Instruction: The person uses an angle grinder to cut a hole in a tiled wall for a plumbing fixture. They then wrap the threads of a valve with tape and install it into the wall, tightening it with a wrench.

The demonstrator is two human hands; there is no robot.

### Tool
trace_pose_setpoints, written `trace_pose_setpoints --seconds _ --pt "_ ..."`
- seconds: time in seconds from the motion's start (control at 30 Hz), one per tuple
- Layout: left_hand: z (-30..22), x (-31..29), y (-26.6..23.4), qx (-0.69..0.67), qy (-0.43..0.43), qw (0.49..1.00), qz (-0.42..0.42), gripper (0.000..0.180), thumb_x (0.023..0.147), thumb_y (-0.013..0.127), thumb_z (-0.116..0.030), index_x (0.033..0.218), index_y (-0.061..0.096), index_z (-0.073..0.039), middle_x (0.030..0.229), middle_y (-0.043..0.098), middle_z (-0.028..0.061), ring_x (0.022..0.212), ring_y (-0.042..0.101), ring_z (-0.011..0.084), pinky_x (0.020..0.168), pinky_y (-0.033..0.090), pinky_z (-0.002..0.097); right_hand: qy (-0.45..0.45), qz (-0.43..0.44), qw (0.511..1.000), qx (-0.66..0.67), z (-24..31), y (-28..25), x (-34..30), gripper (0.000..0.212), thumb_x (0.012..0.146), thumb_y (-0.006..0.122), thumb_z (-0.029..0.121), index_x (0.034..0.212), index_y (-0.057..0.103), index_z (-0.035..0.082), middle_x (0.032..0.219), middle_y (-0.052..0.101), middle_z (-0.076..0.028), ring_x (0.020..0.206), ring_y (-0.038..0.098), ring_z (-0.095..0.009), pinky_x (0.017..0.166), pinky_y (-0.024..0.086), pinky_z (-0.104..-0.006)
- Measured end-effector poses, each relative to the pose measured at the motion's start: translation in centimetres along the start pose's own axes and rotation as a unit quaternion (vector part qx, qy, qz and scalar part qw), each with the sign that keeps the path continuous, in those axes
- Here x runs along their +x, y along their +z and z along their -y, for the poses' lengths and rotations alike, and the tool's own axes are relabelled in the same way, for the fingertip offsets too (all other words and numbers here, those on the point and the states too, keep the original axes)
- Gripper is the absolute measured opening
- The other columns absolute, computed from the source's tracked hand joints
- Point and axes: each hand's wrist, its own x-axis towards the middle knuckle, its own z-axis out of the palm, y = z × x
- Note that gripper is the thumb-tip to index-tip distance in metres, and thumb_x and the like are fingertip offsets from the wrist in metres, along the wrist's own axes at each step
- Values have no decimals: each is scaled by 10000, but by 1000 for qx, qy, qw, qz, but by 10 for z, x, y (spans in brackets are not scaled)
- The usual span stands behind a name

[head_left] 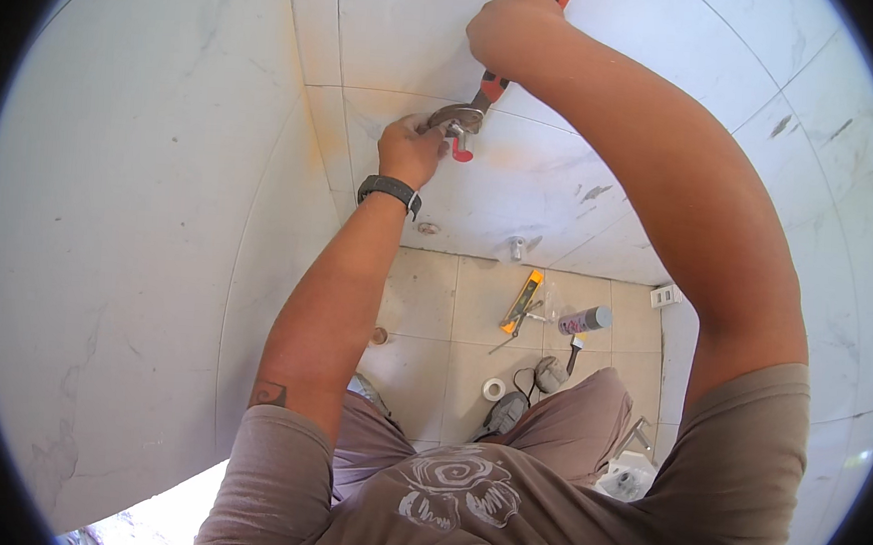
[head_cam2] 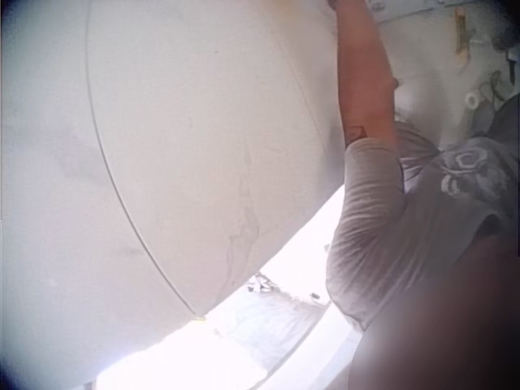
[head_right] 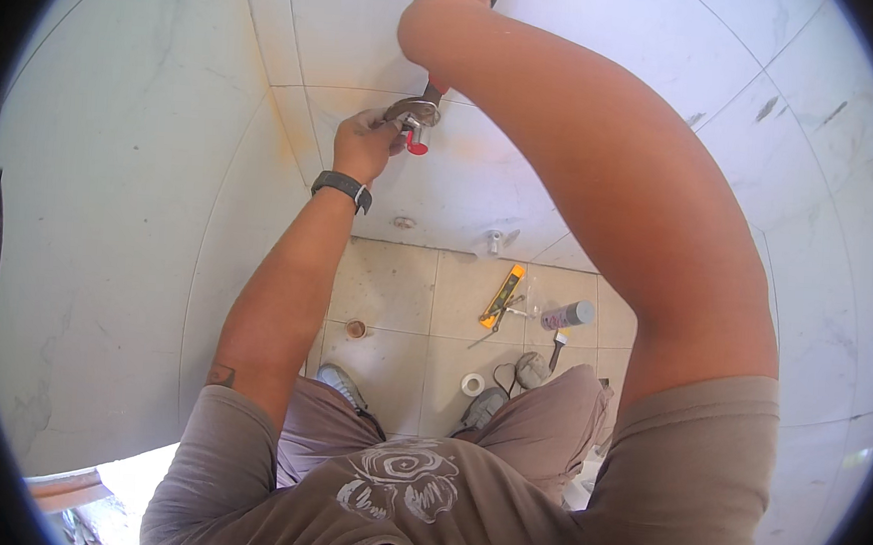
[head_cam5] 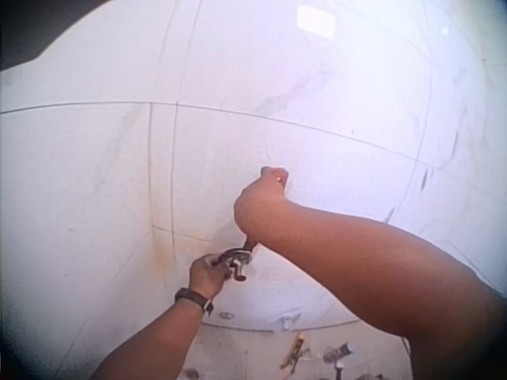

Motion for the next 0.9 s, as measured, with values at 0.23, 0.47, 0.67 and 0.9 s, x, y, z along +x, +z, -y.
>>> trace_pose_setpoints --seconds 0.23,0.47,0.67,0.9 --pt "-7 -2 0 22 16 1000 1 254 965 651 -59 1157 705 98 995 748 145 841 737 190 768 633 313 -1 -95 995 -13 2 20 -5 307 832 770 419 1012 826 176 942 779 -31 907 695 -269 814 408 -513" --pt "-7 -11 8 -161 -103 981 19 186 1020 574 -63 1168 624 37 1064 681 118 943 697 211 911 609 365 -7 -164 986 -3 3 36 8 278 828 763 421 976 832 196 924 788 -31 889 714 -252 863 410 -479" --pt "2 -21 15 -325 -143 929 102 199 1006 574 -24 1198 530 9 1120 588 132 1094 644 315 1006 591 458 32 -106 993 32 -4 41 -2 369 785 776 517 962 829 197 869 760 -15 887 675 -283 749 417 -525" --pt "8 -27 16 -349 -166 913 132 307 1018 571 -36 1310 480 -11 1187 548 125 1176 618 357 1061 558 476 57 -118 991 41 -3 50 -12 400 794 764 555 967 830 201 880 766 -11 881 657 -275 760 417 -534"
